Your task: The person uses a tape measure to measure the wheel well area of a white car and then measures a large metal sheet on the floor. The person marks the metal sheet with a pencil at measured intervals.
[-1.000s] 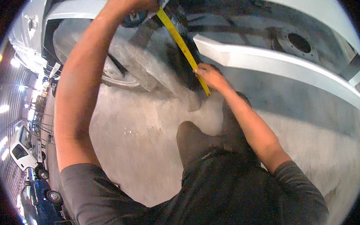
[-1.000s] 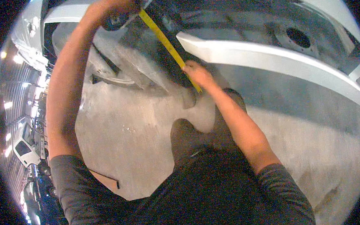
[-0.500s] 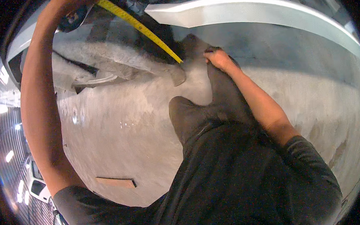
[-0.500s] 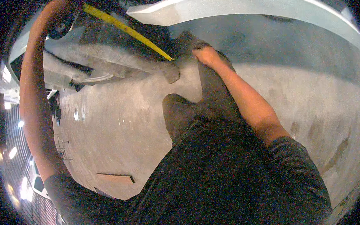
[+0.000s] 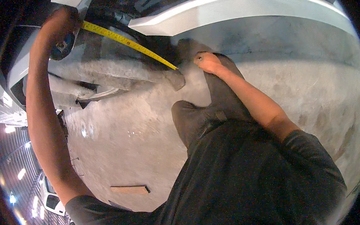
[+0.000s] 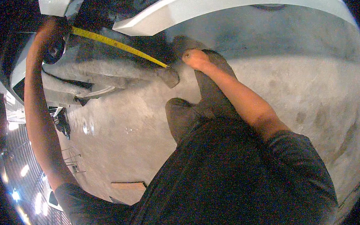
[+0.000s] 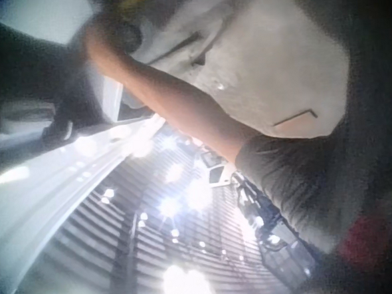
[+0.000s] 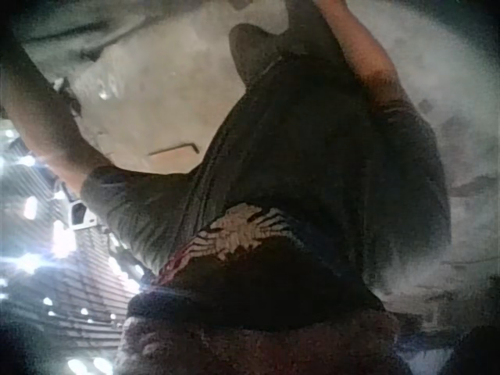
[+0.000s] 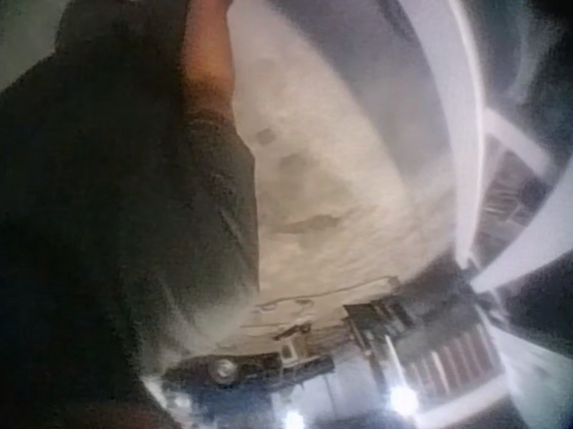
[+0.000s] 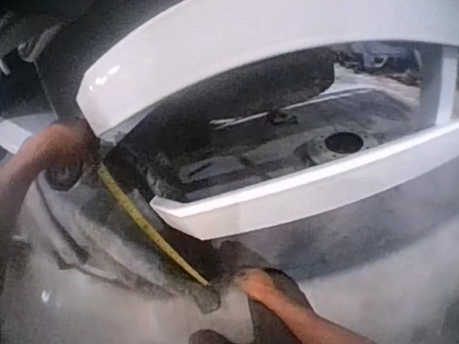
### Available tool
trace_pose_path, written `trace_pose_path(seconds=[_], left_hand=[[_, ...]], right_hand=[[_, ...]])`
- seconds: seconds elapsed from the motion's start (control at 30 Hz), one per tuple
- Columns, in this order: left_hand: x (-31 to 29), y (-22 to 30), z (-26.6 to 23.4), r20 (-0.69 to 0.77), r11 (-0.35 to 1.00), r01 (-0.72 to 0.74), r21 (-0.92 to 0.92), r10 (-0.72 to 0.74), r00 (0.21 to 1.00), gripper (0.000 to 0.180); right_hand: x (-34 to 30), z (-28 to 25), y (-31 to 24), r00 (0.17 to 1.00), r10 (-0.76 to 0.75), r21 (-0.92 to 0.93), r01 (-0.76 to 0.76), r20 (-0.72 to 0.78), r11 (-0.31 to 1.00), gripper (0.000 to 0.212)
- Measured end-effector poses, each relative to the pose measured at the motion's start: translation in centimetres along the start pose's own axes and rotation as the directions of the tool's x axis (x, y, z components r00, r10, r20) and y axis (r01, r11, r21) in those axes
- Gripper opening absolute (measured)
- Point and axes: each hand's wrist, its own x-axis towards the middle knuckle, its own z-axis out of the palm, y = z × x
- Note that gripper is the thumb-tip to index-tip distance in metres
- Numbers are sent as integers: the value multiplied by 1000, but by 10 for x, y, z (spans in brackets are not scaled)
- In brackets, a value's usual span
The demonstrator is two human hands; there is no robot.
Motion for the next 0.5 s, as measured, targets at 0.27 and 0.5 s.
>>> trace_pose_path(seconds=[0.27, 0.5], left_hand=[[-22, 7, -8, -120, 995, -82, -59, 74, 990, 23], [-24, 3, -4, -152, 983, -154, -103, 137, 979, 23]], right_hand=[[-4, 13, -2, 996, -87, -85, 85, -18, 993, 29], [-10, 8, -2, 990, -137, -73, 134, -40, 988, 25]])
